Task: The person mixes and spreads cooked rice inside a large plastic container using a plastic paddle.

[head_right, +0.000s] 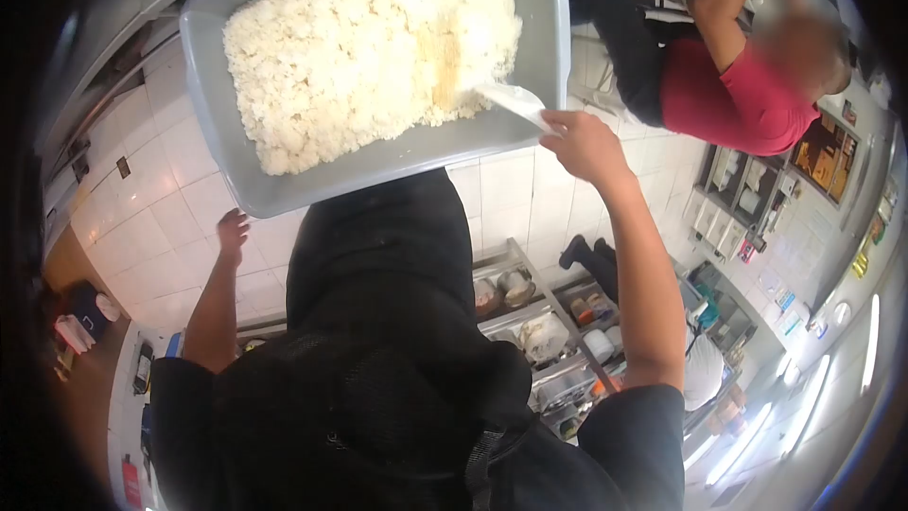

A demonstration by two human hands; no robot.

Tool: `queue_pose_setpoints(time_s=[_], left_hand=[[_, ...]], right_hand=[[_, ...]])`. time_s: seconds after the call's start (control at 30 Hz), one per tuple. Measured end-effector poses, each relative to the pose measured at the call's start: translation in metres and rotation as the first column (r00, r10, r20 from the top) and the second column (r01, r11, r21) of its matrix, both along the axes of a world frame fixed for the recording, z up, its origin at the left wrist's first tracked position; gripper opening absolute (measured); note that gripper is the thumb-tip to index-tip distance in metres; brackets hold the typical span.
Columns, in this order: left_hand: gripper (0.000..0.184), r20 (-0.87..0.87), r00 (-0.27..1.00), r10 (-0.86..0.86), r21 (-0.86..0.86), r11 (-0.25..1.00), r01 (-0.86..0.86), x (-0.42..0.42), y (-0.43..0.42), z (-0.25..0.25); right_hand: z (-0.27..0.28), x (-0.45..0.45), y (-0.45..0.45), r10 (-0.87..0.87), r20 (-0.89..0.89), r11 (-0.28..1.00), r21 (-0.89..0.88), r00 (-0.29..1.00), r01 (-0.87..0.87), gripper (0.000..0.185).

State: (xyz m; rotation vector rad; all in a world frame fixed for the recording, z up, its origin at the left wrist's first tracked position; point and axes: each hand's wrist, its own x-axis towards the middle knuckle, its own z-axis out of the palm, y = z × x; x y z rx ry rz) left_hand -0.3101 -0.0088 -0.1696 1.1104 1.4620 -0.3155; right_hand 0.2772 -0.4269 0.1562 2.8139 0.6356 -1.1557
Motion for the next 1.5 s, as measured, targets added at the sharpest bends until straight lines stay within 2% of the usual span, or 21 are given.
queue_pose_setpoints(time_s=[0.03, 0.1, 0.17, 0.2, 0.23, 0.27, 0.33, 0.43, 0.57, 0.67, 0.77, 0.83, 0.93, 0.97, 1.0, 1.1, 1.13, 1.3, 1.37, 1.43, 1.5], left_hand=[[0.047, -0.052, 0.992, 0.117, 0.1, 0.989, -0.112, 0.02, 0.011, 0.024], [0.054, 0.052, 0.941, 0.334, 0.196, 0.921, -0.338, 0.096, 0.023, 0.066], [0.062, 0.322, 0.863, 0.39, 0.061, 0.901, -0.429, 0.196, 0.023, 0.119], [0.066, 0.434, 0.852, 0.292, 0.123, 0.918, -0.377, 0.231, 0.025, 0.107], [0.069, 0.526, 0.83, 0.187, 0.193, 0.924, -0.331, 0.253, 0.023, 0.099], [0.069, 0.526, 0.828, 0.197, 0.196, 0.919, -0.343, 0.263, 0.016, 0.112], [0.069, 0.145, 0.989, 0.032, 0.502, 0.859, -0.101, 0.295, 0.009, 0.148], [0.071, 0.088, 0.995, 0.038, 0.631, 0.771, -0.085, 0.303, 0.002, 0.155], [0.073, 0.034, 0.998, 0.044, 0.639, 0.768, -0.055, 0.305, -0.001, 0.16], [0.074, 0.003, 0.999, 0.05, 0.643, 0.765, -0.04, 0.296, 0.002, 0.15], [0.074, -0.036, 0.999, 0.038, 0.664, 0.748, -0.004, 0.302, 0.008, 0.139], [0.08, -0.092, 0.996, -0.003, 0.64, 0.766, 0.061, 0.292, 0.011, 0.134], [0.081, -0.175, 0.985, 0.002, 0.63, 0.769, 0.11, 0.303, 0.005, 0.157], [0.081, -0.164, 0.986, -0.003, 0.629, 0.77, 0.107, 0.307, 0.003, 0.161], [0.081, -0.17, 0.986, -0.001, 0.613, 0.783, 0.106, 0.308, 0.002, 0.165], [0.079, -0.183, 0.983, 0.031, 0.659, 0.746, 0.099, 0.301, 0.006, 0.137], [0.078, -0.195, 0.98, 0.029, 0.707, 0.697, 0.12, 0.295, 0.009, 0.125], [0.076, -0.2, 0.98, 0.011, 0.634, 0.764, 0.121, 0.301, 0.002, 0.149], [0.076, -0.206, 0.978, -0.009, 0.629, 0.764, 0.14, 0.298, 0.006, 0.156], [0.078, -0.139, 0.99, 0.008, 0.624, 0.777, 0.082, 0.304, 0.005, 0.158], [0.077, -0.115, 0.993, 0.005, 0.634, 0.77, 0.07, 0.305, 0.008, 0.155]], right_hand=[[0.003, 0.006, 0.005, 0.009, 0.014, 1.0, 0.014, 1.0, -0.009, 0.036], [0.005, 0.009, 0.016, 0.209, 0.089, 0.977, -0.068, 0.974, -0.204, 0.036], [-0.022, 0.007, 0.052, 0.362, 0.08, 0.923, -0.169, 0.929, -0.345, 0.022], [-0.025, 0.009, 0.074, 0.486, 0.044, 0.855, -0.231, 0.873, -0.464, 0.018], [-0.027, 0.01, 0.087, 0.502, 0.051, 0.847, -0.227, 0.863, -0.48, 0.018], [-0.03, 0.01, 0.095, 0.542, 0.016, 0.812, -0.267, 0.84, -0.519, 0.018], [-0.035, 0.014, 0.107, 0.59, -0.003, 0.769, -0.302, 0.808, -0.563, 0.017], [-0.054, 0.007, 0.111, 0.591, -0.026, 0.762, -0.31, 0.806, -0.569, 0.017], [-0.076, -0.002, 0.115, 0.588, -0.01, 0.769, -0.305, 0.809, -0.562, 0.017], [-0.078, -0.004, 0.099, 0.447, -0.015, 0.841, -0.333, 0.895, -0.426, 0.023], [-0.108, -0.007, -0.003, 0.22, 0.118, 0.966, 0.111, 0.968, -0.233, 0.043], [-0.074, -0.03, -0.006, 0.086, 0.056, 0.994, 0.063, 0.995, -0.09, 0.041], [-0.013, -0.017, -0.001, 0.171, 0.032, 0.985, 0.007, 0.985, -0.171, 0.035], [-0.001, -0.006, 0.01, 0.331, 0.039, 0.942, -0.08, 0.943, -0.327, 0.033], [0.004, 0.005, 0.02, 0.485, 0.029, 0.865, -0.167, 0.874, -0.474, 0.031], [-0.027, 0.001, 0.07, 0.646, 0.001, 0.748, -0.202, 0.764, -0.632, 0.027], [-0.039, -0.005, 0.087, 0.65, -0.01, 0.745, -0.192, 0.76, -0.639, 0.027], [-0.095, -0.029, 0.118, 0.59, -0.045, 0.756, -0.318, 0.806, -0.572, 0.023], [-0.09, -0.025, 0.099, 0.467, 0.003, 0.835, -0.331, 0.884, -0.44, 0.025], [-0.096, 0.002, 0.052, 0.422, 0.039, 0.903, -0.101, 0.906, -0.417, 0.032], [-0.105, -0.013, 0.014, 0.371, 0.134, 0.928, -0.011, 0.919, -0.373, 0.042]])
